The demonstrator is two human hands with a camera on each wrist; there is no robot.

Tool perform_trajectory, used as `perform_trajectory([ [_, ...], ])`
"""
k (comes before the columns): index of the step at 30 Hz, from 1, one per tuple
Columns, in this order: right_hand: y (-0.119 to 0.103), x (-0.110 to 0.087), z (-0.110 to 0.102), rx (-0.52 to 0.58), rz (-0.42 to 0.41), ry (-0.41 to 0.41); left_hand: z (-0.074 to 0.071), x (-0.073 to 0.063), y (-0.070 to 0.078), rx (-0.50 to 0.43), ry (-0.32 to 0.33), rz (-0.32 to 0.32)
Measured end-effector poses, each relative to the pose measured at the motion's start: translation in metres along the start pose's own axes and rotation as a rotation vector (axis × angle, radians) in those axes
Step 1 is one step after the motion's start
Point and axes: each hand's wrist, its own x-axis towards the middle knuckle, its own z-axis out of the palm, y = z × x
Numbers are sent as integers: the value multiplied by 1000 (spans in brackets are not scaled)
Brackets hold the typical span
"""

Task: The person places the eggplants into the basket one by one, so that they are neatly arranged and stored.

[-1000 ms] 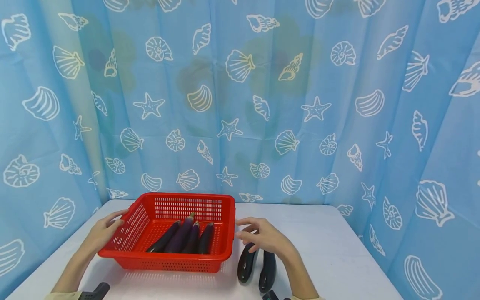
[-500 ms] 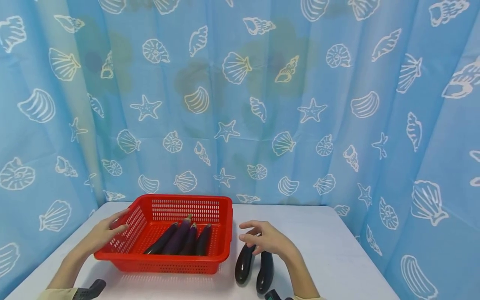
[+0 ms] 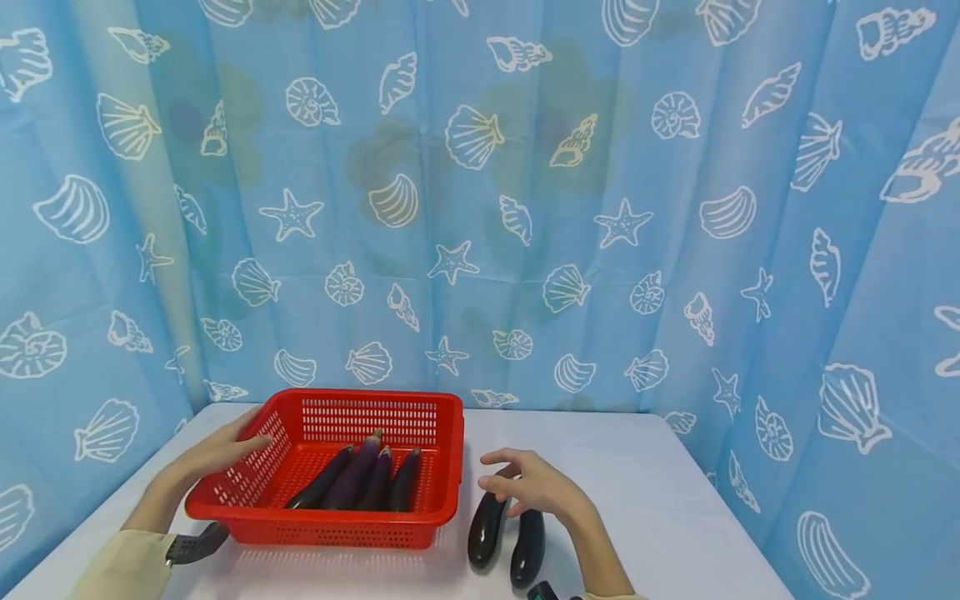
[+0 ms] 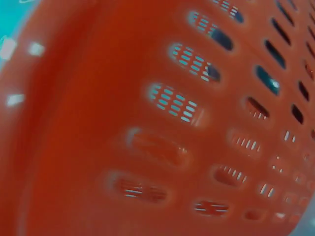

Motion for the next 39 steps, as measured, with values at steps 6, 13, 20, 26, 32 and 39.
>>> perform_trajectory([
  [6,0,-1,0,-1,3,-8,0,6,2,-4,33,-51],
  [13,5,2,-1,-9,6,-15,5,3,-2,-30,57,-79],
  [20,9,2,-4,-27,4,-3,5,6,-1,42,86,-76],
  [26,8,1,-3,-44,19,25,1,8,-1,165,145,-51],
  [32,7,0,-2,-70,60,63,0,5,-1,263,233,2],
  [39,6,-1,-4,-88,77,70,5,5,3,290,268,-18],
])
